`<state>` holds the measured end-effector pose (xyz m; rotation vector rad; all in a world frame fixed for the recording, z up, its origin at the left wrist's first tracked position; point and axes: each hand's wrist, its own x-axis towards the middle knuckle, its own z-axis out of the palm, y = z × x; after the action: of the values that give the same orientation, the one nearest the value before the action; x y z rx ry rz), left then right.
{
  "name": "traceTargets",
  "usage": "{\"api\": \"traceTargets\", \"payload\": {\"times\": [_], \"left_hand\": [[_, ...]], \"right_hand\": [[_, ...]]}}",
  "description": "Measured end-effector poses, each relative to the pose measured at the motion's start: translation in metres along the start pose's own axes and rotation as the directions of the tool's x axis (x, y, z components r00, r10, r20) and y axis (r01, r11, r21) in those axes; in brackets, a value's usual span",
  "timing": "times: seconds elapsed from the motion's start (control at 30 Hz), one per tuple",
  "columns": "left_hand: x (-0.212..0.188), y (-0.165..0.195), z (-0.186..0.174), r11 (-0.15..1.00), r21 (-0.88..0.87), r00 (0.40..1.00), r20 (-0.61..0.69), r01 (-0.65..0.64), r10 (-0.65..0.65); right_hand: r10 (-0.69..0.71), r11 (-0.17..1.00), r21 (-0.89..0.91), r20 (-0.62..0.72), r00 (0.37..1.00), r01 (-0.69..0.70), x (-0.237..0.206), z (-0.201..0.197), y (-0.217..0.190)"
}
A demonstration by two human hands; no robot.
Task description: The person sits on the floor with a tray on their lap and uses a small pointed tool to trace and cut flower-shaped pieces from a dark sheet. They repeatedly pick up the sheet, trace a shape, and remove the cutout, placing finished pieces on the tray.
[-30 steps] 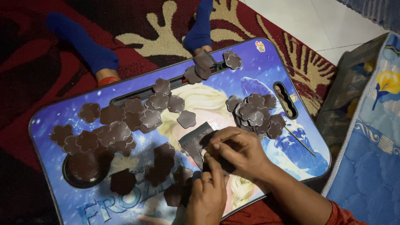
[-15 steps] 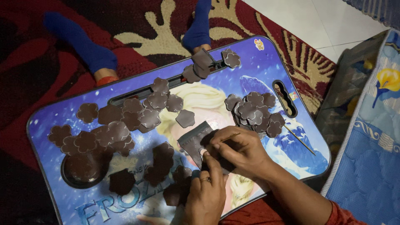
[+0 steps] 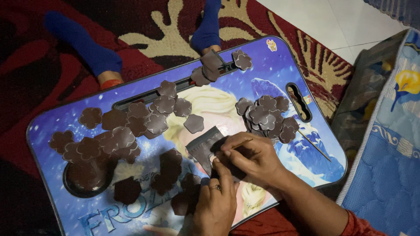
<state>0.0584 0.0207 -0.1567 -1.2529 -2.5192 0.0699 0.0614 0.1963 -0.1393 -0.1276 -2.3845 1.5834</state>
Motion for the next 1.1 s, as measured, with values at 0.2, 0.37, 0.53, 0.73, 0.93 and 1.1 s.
{"api": "traceTargets", "payload": {"times": [0.2, 0.37, 0.53, 0.73, 0.93, 1.1], "left_hand": [[0.002, -0.001, -0.001, 1.000, 0.015, 1.000, 0.004, -0.019, 0.019], [0.001, -0.001, 0.002, 1.000, 0.009, 0.999, 0.017, -0.027, 0.027], [-0.003, 0.002, 0.002, 0.996, -0.042, 0.994, -0.073, 0.082, -0.085], [0.012, -0.033, 0.015, 0.871, -0.491, 0.997, 0.081, 0.026, 0.016], [0.028, -0.061, 0.007, 0.699, -0.714, 0.971, -0.140, 0.038, -0.196], [0.031, -0.064, 0.009, 0.566, -0.821, 0.977, -0.053, 0.075, -0.206]], "right_hand": [[0.072, 0.995, 0.073, -0.023, 0.997, -0.070, 0.000, 0.002, 0.000], [-0.044, 0.997, -0.056, -0.003, 0.999, 0.044, 0.000, 0.000, 0.000], [-0.089, 0.991, -0.100, -0.029, 0.996, 0.086, 0.000, -0.002, 0.000], [0.104, 0.909, 0.416, -0.135, 0.985, -0.039, -0.004, 0.000, 0.004], [0.327, 0.571, 0.801, -0.019, 0.945, -0.182, -0.009, -0.005, 0.009], [0.291, 0.596, 0.789, -0.037, 0.956, -0.151, -0.013, -0.006, 0.024]]}}
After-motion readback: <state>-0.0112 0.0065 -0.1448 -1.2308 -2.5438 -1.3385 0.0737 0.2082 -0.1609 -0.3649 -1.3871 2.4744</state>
